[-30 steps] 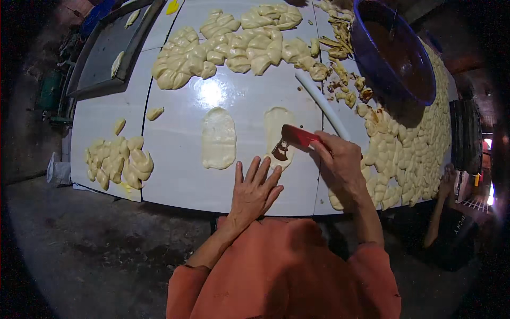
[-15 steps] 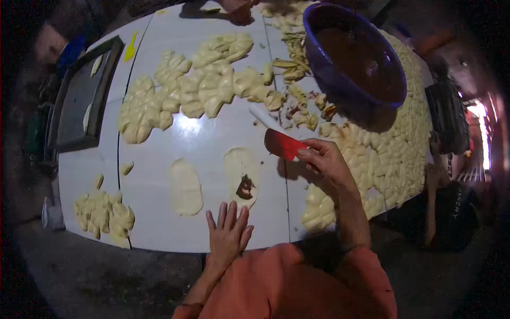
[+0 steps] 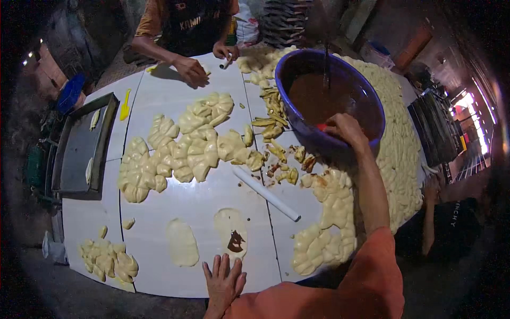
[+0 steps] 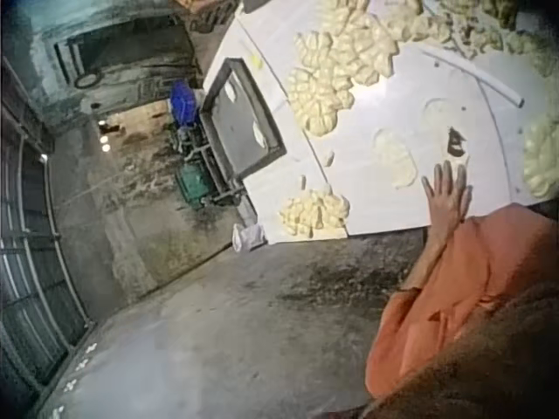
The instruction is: The person uses a roller to flatten pieces of dough and then fills them with chocolate using a red scraper. The person rolls the filled dough by hand and places the finished rolls onto a metal tray.
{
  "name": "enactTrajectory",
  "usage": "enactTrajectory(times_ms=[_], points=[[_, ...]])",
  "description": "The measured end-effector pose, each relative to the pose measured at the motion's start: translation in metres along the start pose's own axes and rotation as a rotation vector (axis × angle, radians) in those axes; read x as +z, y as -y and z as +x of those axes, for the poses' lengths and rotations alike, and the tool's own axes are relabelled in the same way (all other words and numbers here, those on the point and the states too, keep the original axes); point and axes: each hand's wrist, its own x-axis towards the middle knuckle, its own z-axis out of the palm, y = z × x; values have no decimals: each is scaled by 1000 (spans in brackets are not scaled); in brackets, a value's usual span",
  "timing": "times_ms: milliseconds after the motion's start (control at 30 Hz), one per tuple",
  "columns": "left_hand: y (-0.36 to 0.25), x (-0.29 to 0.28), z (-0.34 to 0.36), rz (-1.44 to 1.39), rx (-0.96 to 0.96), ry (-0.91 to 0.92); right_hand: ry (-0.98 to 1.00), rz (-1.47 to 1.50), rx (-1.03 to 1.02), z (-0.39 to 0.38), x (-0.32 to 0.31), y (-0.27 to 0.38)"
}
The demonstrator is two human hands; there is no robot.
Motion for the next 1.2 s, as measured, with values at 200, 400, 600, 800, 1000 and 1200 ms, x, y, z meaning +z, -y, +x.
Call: enactTrajectory(times_ms=[200,400,600,800,1000,1200], points=[[1,3,-1,-56,1,14,71,397,107,-1,-9,-33],[-1,2,-2,6,-12,1,221,549,220,-18,-37,-22],[-4,1,3,-74,23,-38,257,781,256,-24,-37,-41],[4,3,-3,-83,38,-115,176,838,270,-42,-61,19],[21,2,-7,-254,96,-137,200,863,115,-78,-49,114],[78,-37,-43,-101,-63,-113,412,891,6,-137,13,236]])
